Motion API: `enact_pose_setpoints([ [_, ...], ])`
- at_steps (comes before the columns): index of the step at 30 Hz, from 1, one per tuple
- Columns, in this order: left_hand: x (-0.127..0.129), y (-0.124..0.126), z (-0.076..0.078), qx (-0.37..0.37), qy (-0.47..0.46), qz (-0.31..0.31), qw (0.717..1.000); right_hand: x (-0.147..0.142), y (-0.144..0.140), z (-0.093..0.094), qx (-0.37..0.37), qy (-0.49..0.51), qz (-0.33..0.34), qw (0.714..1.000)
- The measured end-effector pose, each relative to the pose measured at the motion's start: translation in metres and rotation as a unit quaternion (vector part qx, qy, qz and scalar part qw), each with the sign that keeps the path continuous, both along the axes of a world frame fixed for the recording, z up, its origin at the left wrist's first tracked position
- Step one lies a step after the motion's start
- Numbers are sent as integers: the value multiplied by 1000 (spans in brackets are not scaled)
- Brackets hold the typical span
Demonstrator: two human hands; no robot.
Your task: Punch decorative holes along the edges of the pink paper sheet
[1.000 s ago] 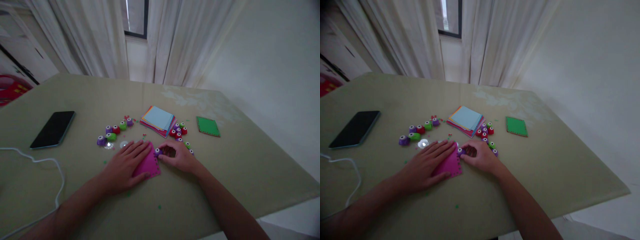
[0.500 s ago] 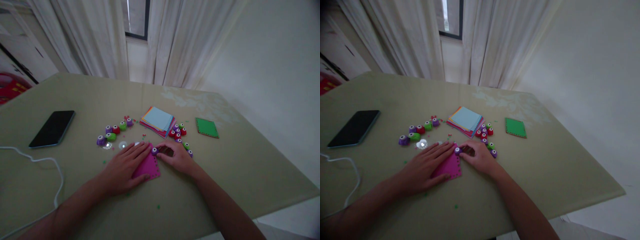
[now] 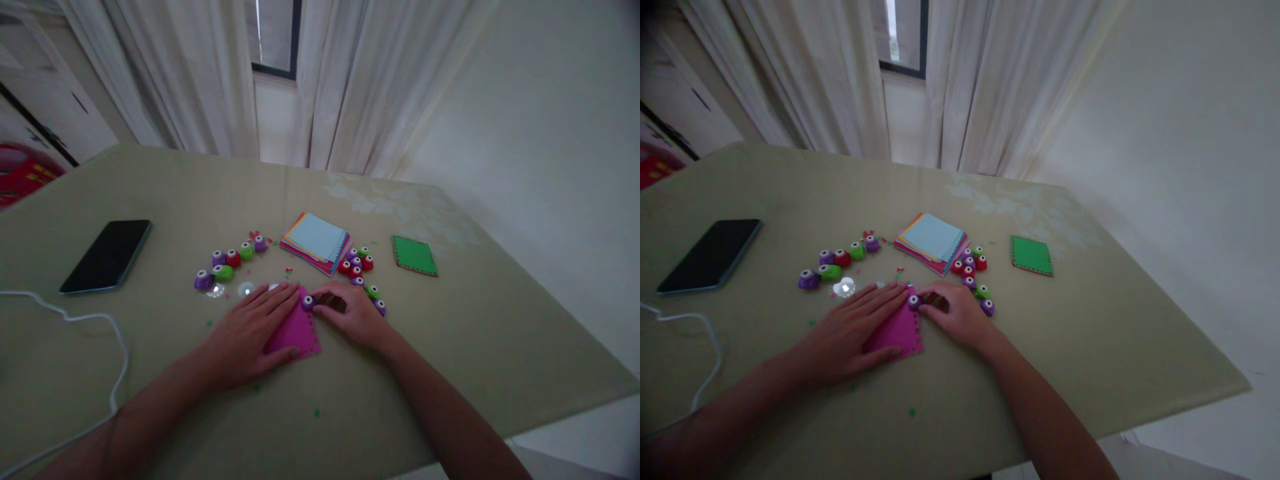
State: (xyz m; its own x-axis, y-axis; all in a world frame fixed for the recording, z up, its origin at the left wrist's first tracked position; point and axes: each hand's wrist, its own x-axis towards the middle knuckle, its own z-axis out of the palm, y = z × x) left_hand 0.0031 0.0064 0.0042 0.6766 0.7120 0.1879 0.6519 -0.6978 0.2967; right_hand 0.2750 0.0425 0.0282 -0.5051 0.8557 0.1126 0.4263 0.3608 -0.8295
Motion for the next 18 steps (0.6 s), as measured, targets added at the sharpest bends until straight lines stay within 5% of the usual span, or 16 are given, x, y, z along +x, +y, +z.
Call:
enact_pose_setpoints([
  [18,2,0,7,0,-32,-1,999,0,0,-2,-18,24,-17,999],
])
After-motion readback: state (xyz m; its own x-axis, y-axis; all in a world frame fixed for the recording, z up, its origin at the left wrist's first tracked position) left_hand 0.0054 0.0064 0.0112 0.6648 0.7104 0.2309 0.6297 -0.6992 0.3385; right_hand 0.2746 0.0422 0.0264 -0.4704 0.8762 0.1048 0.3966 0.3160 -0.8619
